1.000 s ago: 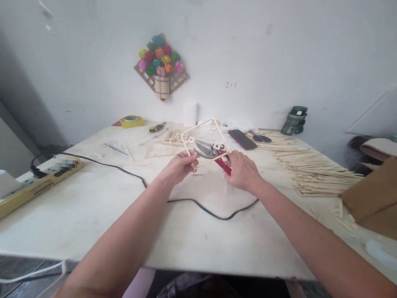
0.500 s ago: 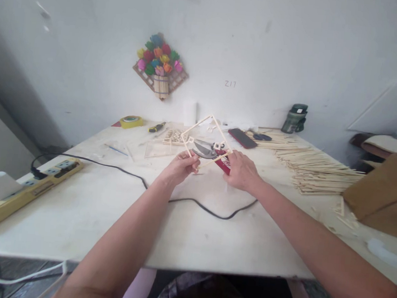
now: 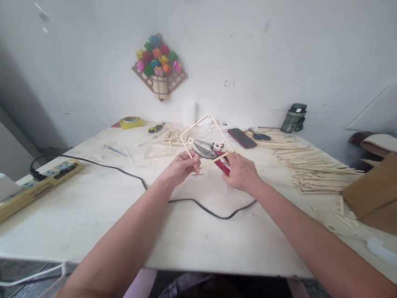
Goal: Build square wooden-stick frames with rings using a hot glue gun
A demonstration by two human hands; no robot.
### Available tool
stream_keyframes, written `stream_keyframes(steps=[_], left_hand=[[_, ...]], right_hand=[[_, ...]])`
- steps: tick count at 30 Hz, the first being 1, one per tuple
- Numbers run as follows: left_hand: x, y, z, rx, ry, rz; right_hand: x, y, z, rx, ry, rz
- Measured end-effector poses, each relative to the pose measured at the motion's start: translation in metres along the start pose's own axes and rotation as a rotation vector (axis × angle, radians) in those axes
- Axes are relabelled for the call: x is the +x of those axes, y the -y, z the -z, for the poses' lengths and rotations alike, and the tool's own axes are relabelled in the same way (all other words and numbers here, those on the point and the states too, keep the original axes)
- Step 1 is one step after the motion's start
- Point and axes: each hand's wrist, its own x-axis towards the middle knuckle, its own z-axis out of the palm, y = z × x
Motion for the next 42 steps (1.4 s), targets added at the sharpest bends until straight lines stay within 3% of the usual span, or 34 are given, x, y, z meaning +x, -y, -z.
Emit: stream_keyframes(steps=[25,42], left_hand=[[0.003,0.0025,0.0005,0.049,0.048,-0.038],[0.0032,0.003,-0.0043,0.062,-0.005,-0.015]], right_hand=[[-0.0025,-0.0026,-0.0018,0.013,0.032,-0.011],[-0.0072,-0.0065,-0.0084,0.013,0.011,-0.084]])
